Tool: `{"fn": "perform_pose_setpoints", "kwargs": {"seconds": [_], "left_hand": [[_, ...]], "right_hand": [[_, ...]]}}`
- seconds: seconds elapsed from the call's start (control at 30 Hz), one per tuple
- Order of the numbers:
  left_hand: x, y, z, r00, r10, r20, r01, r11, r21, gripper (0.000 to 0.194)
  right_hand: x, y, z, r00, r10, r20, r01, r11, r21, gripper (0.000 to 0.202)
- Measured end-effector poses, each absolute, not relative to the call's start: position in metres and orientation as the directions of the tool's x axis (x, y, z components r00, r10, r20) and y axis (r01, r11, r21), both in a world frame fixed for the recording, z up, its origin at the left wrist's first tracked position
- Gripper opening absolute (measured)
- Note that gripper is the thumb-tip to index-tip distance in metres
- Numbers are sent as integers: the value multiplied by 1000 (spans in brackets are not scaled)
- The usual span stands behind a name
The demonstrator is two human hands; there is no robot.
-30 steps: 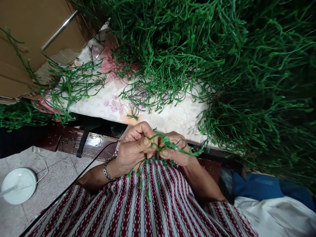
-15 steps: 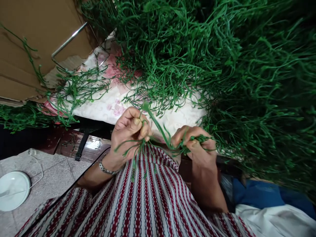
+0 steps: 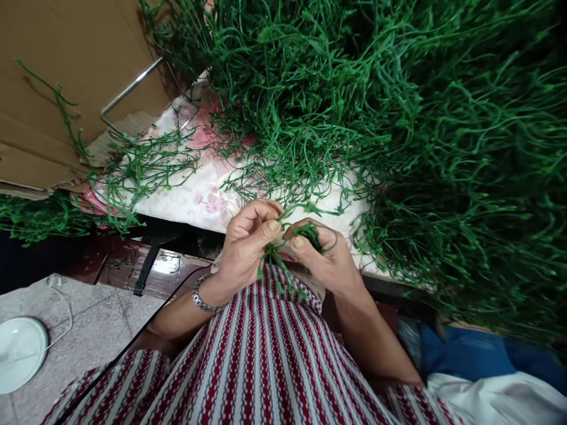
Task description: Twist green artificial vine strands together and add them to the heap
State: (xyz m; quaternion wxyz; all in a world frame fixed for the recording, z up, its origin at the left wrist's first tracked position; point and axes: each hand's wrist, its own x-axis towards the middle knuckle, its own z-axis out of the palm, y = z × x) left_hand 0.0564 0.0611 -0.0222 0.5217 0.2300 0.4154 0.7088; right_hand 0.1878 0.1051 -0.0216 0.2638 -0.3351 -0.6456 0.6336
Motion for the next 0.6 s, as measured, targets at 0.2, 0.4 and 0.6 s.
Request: {"fn": "perform_pose_setpoints", "kwargs": {"seconds": [0.2, 0.4, 0.6], "left_hand": [[60, 65, -24, -245, 967, -65, -493, -66, 868, 7], [52, 54, -38, -24, 992, -120, -393, 101, 914, 16], [53, 45, -40, -49, 994, -97, -159, 88, 983, 16]], "right_hand": [[188, 96, -30, -551, 831, -76, 22, -77, -997, 17], [199, 95, -37, -465, 875, -136, -178, -243, -954, 23], [195, 94, -43, -375, 915, -151, -214, -244, -946, 20]]}}
